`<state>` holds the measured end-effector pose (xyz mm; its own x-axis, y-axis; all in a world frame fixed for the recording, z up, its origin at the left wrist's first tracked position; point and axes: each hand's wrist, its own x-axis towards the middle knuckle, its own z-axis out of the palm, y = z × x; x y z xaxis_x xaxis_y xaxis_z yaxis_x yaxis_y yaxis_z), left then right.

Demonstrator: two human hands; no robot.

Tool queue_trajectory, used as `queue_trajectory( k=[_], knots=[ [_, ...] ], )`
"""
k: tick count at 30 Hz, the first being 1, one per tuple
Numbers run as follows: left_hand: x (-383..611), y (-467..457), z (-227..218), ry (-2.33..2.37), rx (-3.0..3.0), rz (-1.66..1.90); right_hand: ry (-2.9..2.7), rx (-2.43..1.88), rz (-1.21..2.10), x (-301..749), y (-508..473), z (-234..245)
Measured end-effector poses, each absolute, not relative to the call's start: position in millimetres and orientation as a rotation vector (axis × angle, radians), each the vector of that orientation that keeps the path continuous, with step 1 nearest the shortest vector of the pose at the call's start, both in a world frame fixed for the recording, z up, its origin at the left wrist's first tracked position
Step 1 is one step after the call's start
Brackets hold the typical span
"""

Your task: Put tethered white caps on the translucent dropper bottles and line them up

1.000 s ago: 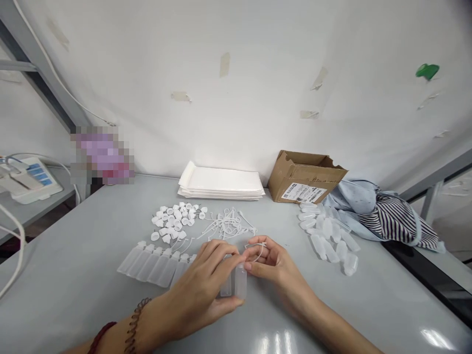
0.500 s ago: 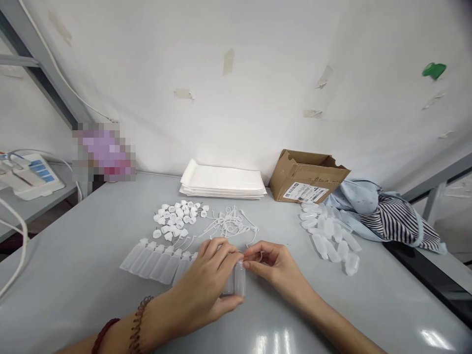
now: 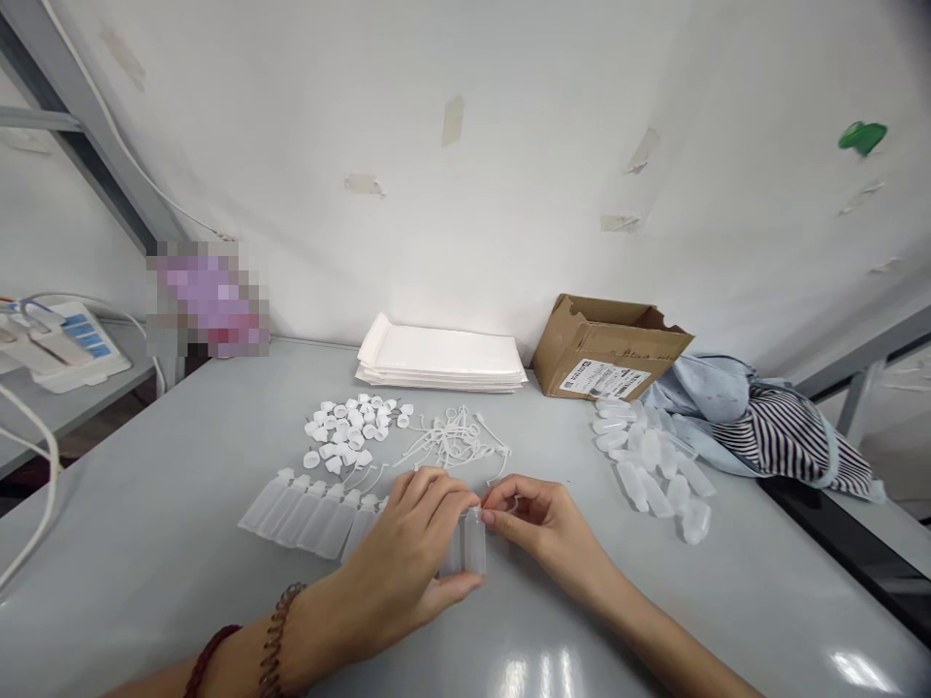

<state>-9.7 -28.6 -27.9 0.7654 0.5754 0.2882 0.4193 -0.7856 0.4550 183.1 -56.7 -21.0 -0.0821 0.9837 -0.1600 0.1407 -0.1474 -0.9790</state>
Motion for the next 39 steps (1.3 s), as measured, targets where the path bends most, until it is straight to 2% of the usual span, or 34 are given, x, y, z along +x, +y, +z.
queue_trajectory(
  k=[28, 39],
  knots=[
    [-10, -27, -36, 0.811, 2.558, 0.630, -1.276, -1.402, 1.297, 184, -60, -24],
    [-8, -29, -23, 0.788, 2.416, 0.550, -1.333, -1.367, 1.301, 184, -60, -16]
  ],
)
